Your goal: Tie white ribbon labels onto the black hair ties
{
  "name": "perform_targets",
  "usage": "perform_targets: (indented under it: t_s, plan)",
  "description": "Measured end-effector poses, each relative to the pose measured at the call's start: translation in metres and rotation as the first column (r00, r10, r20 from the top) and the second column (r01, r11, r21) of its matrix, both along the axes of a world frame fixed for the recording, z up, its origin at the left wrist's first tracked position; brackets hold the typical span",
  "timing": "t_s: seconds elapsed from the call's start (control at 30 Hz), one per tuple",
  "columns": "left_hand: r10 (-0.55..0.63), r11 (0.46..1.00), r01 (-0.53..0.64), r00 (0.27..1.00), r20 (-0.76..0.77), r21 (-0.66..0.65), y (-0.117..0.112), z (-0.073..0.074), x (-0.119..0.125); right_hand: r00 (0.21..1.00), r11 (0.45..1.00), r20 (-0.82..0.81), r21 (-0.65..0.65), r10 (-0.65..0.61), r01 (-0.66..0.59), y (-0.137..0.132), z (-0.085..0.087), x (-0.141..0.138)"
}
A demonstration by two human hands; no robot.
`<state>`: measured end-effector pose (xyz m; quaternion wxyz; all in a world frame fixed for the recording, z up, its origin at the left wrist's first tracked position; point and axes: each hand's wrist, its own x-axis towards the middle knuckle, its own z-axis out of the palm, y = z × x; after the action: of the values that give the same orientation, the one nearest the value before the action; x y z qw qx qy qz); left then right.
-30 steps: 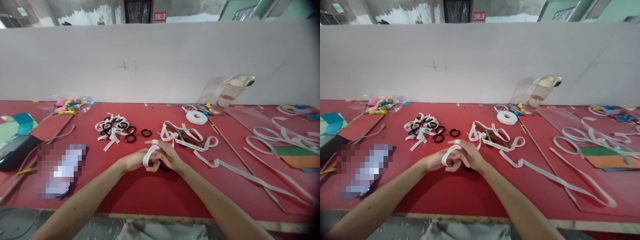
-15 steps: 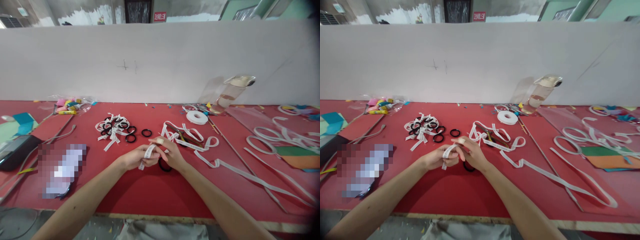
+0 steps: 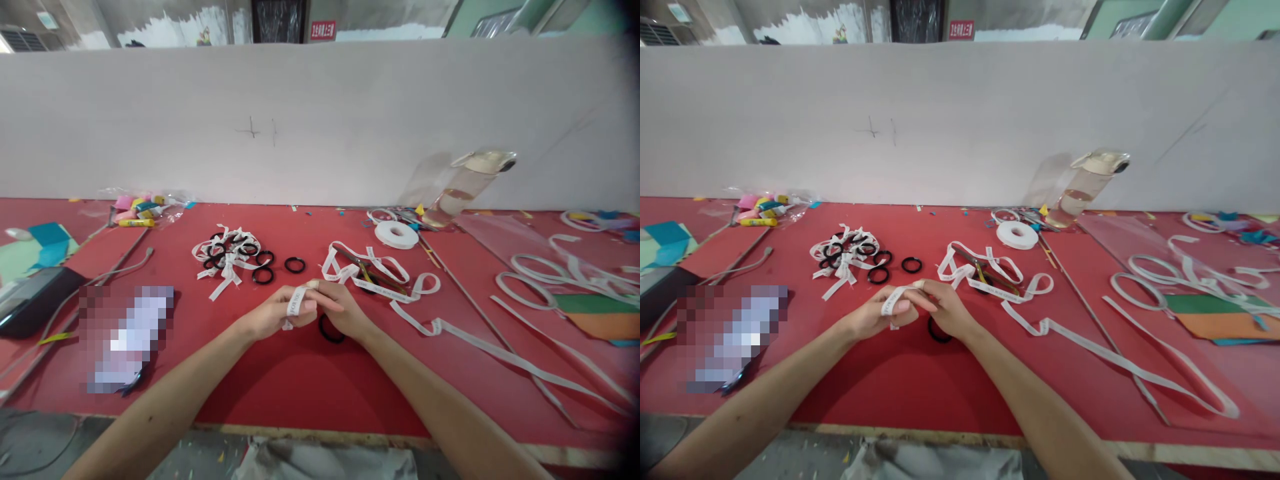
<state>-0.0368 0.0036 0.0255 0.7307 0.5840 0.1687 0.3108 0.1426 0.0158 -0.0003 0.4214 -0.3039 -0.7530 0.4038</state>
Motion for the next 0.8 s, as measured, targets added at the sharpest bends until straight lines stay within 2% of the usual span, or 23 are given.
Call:
perform_targets:
  t_s: [0.1,0.17,0.3,0.47,0.57,0.67,0.8]
  plan:
    - [-0.048,0.998,0.050,0.997,0.060,-0.031,0.003,-0.003,0.001,1.000,0.999,0.028,-0.050,-0.009,0.011,0.000,-0.002,0.000]
    - [-0.034,0.997,0.042,0.991,0.126,-0.062,0.005,-0.002,0.002,0.999,0.996,0.052,-0.092,0.016,-0.012,-0.001,-0.001,0.000]
    - [0.136,0.986,-0.110,0.963,0.231,-0.124,0.009,-0.001,0.002,0.996,0.997,0.090,-0.073,0.005,0.002,-0.003,0.001,-0.003]
    - [0.257,0.963,-0.235,0.949,0.181,-0.134,0.013,-0.007,-0.001,0.994,0.997,0.105,-0.068,-0.028,0.036,-0.001,0.001,-0.005]
    - [0.252,0.967,-0.244,0.959,0.128,-0.070,0.011,-0.009,-0.001,0.993,0.995,0.105,-0.075,-0.062,0.070,0.002,-0.003,-0.004]
    - [0.257,0.962,-0.261,0.965,0.055,0.080,0.005,-0.005,0.002,0.993,0.993,0.072,-0.062,-0.096,0.100,0.005,-0.008,-0.003]
    - [0.404,0.890,-0.364,0.908,-0.106,0.274,0.000,0.002,0.005,0.992,0.995,0.094,-0.043,-0.087,0.091,0.004,-0.008,-0.003]
